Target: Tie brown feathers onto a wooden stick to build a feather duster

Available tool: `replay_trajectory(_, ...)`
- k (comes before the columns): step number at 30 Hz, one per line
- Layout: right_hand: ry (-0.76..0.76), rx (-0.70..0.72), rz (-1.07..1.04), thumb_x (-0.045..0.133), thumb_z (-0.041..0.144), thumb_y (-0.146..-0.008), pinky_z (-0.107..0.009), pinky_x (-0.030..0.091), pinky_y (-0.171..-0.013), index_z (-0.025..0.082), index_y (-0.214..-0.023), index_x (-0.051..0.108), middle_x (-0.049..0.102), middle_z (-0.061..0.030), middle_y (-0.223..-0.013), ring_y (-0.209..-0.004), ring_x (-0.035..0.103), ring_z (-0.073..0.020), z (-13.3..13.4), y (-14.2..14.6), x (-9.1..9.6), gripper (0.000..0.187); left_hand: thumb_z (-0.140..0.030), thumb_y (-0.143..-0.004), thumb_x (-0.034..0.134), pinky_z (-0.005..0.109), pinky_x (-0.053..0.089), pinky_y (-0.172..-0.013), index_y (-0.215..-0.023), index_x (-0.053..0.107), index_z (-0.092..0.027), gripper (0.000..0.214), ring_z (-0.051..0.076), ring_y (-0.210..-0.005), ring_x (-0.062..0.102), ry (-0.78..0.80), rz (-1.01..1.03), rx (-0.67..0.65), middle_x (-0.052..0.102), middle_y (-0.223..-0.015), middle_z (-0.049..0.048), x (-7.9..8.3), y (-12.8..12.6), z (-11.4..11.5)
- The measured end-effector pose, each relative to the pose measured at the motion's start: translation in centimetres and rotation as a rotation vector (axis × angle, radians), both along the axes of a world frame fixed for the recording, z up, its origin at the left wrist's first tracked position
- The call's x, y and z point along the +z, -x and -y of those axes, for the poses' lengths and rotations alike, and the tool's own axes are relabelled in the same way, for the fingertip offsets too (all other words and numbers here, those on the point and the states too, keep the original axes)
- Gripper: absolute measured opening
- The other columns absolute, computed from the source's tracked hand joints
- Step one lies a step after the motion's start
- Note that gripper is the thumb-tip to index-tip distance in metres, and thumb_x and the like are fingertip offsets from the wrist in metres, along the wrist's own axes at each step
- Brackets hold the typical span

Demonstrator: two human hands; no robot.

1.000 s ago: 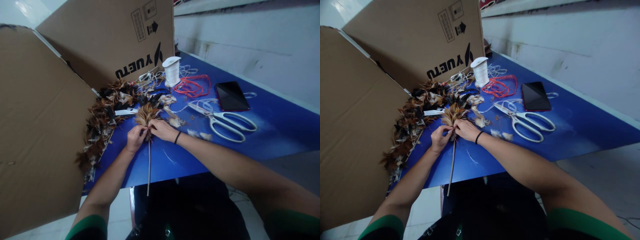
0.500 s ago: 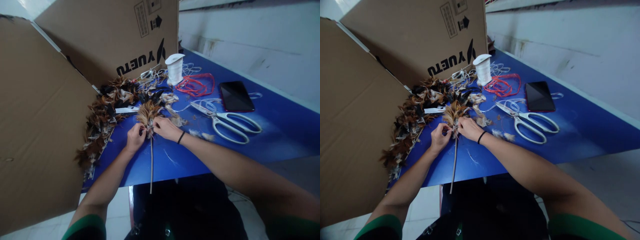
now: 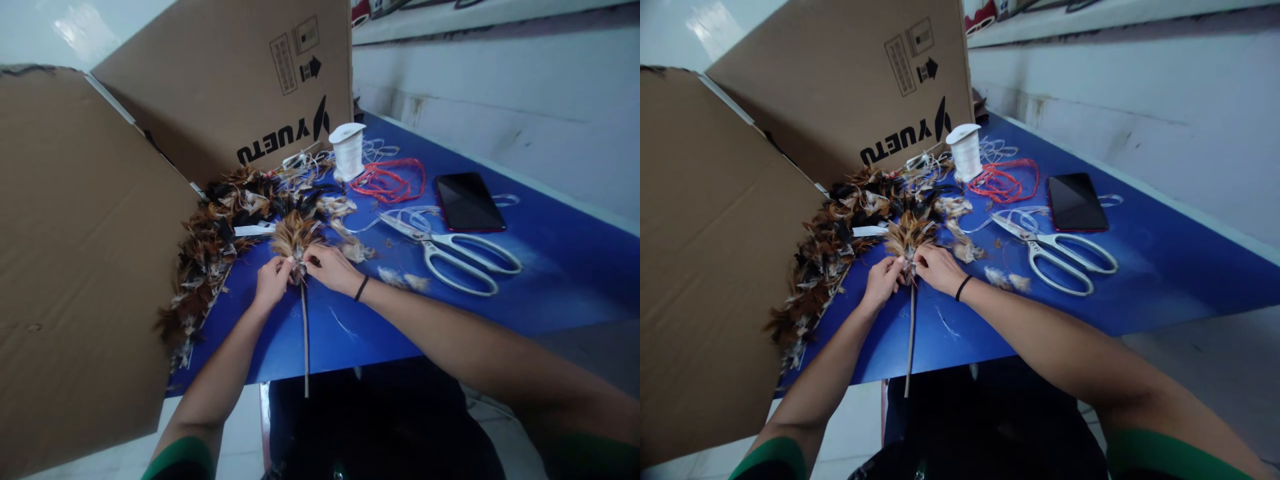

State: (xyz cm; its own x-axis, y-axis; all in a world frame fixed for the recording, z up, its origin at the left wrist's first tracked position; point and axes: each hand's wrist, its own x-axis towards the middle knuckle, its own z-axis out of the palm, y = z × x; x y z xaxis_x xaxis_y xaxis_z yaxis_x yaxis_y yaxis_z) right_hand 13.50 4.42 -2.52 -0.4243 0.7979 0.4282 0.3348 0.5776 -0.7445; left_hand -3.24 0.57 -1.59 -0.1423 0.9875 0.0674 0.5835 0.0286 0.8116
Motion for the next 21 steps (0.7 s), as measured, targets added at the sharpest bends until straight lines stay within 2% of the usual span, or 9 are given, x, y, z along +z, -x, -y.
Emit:
replay_trajectory(4, -0.020, 0.049, -0.042, 0.051, 0.007, -0.075, -0.023, 0.038, -0.067, 0.017, -0.074, 0.056, 0.058, 0.0001, -0.073, -0.070, 0.052, -0.0116, 0.6, 0.4, 0.1, 0.011, -0.045, -0.068, 0.067, 0.016, 0.031, -0.033, -0.077, 0.051, -0.017, 0.033, 0.007, -0.035, 0.046, -0.002, 0.227, 0.051, 0.057, -0.052, -0.0039, -0.1, -0.4, 0.1)
replay_trajectory(8, -0.063, 0.092, -0.089, 0.053, 0.012, -0.078, -0.023, 0.041, -0.067, 0.018, -0.076, 0.058, 0.059, 0.0007, -0.074, -0.070, 0.054, -0.0113, 1.0, 0.1, 0.9, 0.007, -0.034, -0.062, 0.075, 0.019, 0.045, -0.045, -0.077, 0.045, -0.017, 0.037, 0.009, -0.047, 0.056, -0.019, 0.574, 0.044, 0.059, -0.057, -0.0034, 0.6, -0.9, 0.4)
replay_trajectory(11, -0.153, -0.028, -0.181, 0.052, 0.017, -0.083, -0.024, 0.043, -0.068, 0.018, -0.081, 0.059, 0.059, -0.0010, -0.078, -0.072, 0.055, -0.0123, 0.6, -1.1, 2.1, 0.007, -0.032, -0.061, 0.075, 0.025, 0.051, -0.051, -0.081, 0.044, -0.018, 0.039, 0.013, -0.053, 0.062, 0.062, 0.747, -0.008, 0.062, -0.063, -0.0016, 1.5, -1.2, 0.7)
replay_trajectory(15, -0.348, -0.238, -0.218, 0.045, 0.012, -0.085, -0.030, 0.044, -0.082, 0.019, -0.093, 0.061, 0.058, -0.0060, -0.094, -0.089, 0.055, -0.0164, -0.6, -2.8, 3.2, 0.019, -0.030, -0.064, 0.073, 0.026, 0.053, -0.052, -0.081, 0.043, -0.018, 0.037, 0.013, -0.054, 0.062, 0.134, 0.796, -0.072, 0.063, -0.066, -0.0002, 2.2, -1.4, 1.1)
replay_trajectory(18, -0.403, -0.240, -0.107, 0.046, 0.010, -0.084, -0.032, 0.044, -0.086, 0.020, -0.100, 0.062, 0.057, -0.0070, -0.100, -0.097, 0.053, -0.0181, -1.3, -3.6, 3.0, 0.025, -0.028, -0.065, 0.072, 0.024, 0.052, -0.049, -0.081, 0.043, -0.018, 0.035, 0.011, -0.051, 0.060, 0.145, 0.811, -0.074, 0.063, -0.066, 0.0000, 2.2, -1.3, 1.1)
replay_trajectory(21, -0.385, -0.216, 0.026, 0.048, 0.014, -0.085, -0.033, 0.044, -0.082, 0.020, -0.095, 0.065, 0.061, -0.0064, -0.091, -0.090, 0.054, -0.0189, -1.7, -3.8, 2.6, 0.020, -0.027, -0.066, 0.070, 0.022, 0.050, -0.047, -0.082, 0.043, -0.018, 0.032, 0.010, -0.050, 0.058, 0.133, 0.823, -0.056, 0.062, -0.066, -0.0003, 1.9, -1.2, 1.1)
